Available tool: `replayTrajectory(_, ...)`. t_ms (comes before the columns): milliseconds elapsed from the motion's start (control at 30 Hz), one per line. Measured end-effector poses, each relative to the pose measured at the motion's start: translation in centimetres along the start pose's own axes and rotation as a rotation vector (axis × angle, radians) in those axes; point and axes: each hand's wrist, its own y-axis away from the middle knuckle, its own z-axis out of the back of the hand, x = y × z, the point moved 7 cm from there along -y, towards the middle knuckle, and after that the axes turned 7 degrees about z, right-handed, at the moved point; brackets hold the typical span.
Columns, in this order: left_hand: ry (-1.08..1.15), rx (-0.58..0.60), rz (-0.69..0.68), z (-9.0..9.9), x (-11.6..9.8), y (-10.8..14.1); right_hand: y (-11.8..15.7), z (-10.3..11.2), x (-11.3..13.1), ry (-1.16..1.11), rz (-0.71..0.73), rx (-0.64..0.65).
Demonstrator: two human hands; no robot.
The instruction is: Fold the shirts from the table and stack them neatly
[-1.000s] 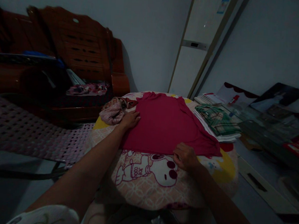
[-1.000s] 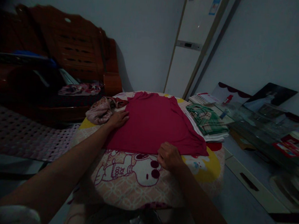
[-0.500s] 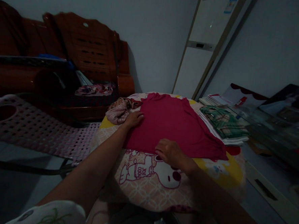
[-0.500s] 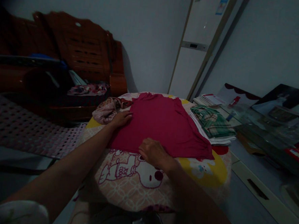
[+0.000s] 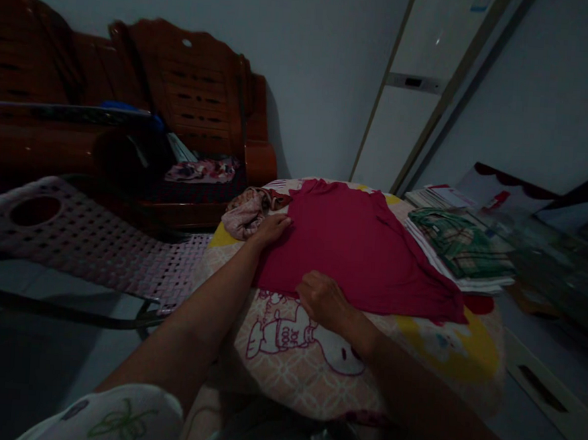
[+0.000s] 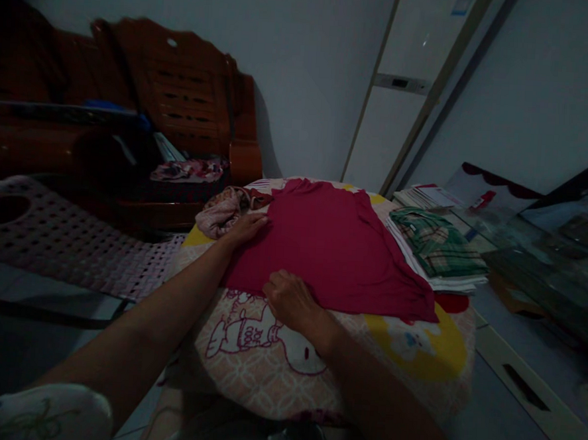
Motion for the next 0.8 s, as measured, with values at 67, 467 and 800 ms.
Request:
replayTrajectory(67, -0.007, -0.003, 0.010, 0.0, 0.1, 0.0, 0.0, 0.2, 0.5, -0.026, 0.049, -0.006)
replayTrajectory(467, -0.056, -0.207, 0.169, 0.9, 1.3, 0.3, -0.3, 0.2, 2.5, -0.188, 0.121, -0.116)
replayTrajectory(800, -0.444, -0.049, 0.391, 2.1, -0.1, 1.9, 0.4, -0.1, -1.4, -0.381, -0.028, -0.207)
